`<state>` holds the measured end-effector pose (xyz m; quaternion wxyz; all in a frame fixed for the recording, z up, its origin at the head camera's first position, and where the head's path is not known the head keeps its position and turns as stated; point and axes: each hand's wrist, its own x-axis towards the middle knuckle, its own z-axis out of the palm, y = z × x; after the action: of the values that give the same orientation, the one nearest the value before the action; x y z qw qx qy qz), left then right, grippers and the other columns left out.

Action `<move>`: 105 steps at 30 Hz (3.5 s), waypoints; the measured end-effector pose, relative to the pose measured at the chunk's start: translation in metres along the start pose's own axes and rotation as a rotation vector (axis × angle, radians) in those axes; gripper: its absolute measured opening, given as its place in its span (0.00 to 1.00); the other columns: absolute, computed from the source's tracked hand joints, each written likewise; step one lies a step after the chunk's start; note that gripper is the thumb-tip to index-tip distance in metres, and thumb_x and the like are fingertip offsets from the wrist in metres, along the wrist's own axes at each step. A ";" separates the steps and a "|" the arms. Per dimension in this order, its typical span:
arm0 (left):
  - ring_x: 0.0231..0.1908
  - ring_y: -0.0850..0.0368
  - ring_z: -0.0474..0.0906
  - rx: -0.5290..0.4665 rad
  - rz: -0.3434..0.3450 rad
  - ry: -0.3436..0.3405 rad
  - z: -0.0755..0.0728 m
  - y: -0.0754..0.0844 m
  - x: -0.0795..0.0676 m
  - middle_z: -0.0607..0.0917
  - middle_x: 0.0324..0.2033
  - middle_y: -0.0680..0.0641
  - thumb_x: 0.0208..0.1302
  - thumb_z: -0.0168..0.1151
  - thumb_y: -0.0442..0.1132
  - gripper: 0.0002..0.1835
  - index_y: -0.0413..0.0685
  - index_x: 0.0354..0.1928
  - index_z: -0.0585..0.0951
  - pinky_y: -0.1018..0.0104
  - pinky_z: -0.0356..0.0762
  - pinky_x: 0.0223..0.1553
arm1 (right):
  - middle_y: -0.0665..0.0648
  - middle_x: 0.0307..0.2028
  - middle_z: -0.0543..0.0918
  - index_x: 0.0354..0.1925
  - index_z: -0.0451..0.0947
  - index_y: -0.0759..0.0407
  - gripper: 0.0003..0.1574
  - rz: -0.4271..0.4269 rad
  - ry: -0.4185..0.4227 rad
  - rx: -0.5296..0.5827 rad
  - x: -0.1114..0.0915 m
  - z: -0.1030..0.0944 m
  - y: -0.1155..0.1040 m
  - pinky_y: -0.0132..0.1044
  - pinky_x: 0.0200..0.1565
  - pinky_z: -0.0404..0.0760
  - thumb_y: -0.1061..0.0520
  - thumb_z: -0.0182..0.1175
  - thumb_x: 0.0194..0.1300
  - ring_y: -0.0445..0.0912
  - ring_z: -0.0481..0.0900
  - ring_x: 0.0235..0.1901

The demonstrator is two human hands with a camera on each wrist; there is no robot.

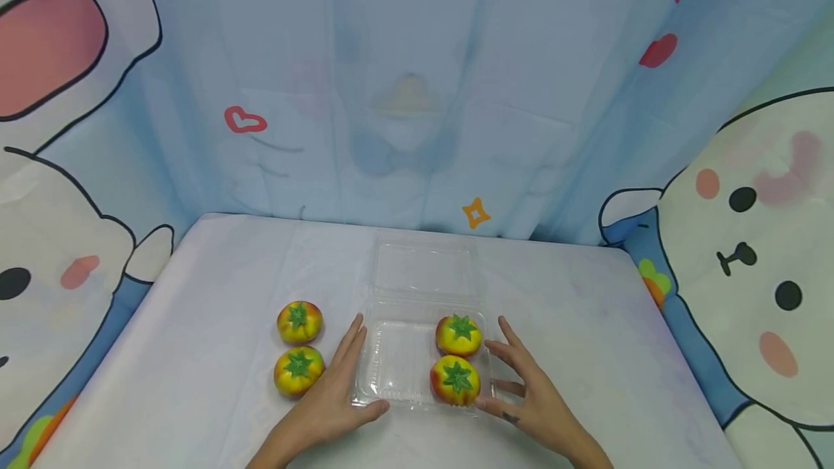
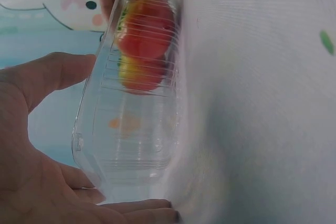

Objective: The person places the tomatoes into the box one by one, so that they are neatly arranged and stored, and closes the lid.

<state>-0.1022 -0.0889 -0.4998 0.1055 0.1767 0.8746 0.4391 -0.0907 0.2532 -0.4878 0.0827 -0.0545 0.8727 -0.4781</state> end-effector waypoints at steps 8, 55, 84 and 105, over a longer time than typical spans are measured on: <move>0.84 0.39 0.52 -0.004 -0.006 -0.001 -0.001 -0.001 0.000 0.38 0.88 0.51 0.59 0.77 0.56 0.63 0.43 0.86 0.48 0.36 0.67 0.76 | 0.52 0.87 0.44 0.84 0.55 0.45 0.71 0.071 -0.005 -0.002 0.003 0.007 0.003 0.46 0.58 0.89 0.43 0.84 0.51 0.69 0.64 0.78; 0.85 0.41 0.51 -0.008 -0.017 0.011 0.002 0.002 0.001 0.39 0.88 0.52 0.59 0.77 0.54 0.62 0.42 0.85 0.49 0.36 0.67 0.76 | 0.49 0.88 0.40 0.74 0.69 0.42 0.53 0.052 -0.032 -0.014 0.006 0.011 0.002 0.50 0.54 0.91 0.43 0.82 0.55 0.69 0.72 0.73; 0.85 0.37 0.48 0.028 -0.019 0.016 -0.007 0.012 -0.005 0.41 0.87 0.46 0.64 0.75 0.53 0.58 0.44 0.86 0.50 0.34 0.61 0.79 | 0.47 0.88 0.39 0.75 0.67 0.42 0.57 0.086 -0.034 0.001 0.005 0.012 0.000 0.45 0.55 0.91 0.43 0.84 0.52 0.64 0.76 0.71; 0.64 0.49 0.73 0.274 0.108 0.454 -0.049 0.010 -0.049 0.79 0.69 0.48 0.53 0.81 0.30 0.40 0.53 0.70 0.79 0.43 0.84 0.58 | 0.48 0.88 0.39 0.75 0.68 0.45 0.56 0.091 -0.027 0.006 0.004 0.012 -0.002 0.42 0.55 0.91 0.44 0.84 0.52 0.64 0.76 0.70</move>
<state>-0.0716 -0.1389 -0.4613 -0.1420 0.1326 0.9164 0.3499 -0.0919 0.2417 -0.4923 0.1164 -0.0209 0.8715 -0.4759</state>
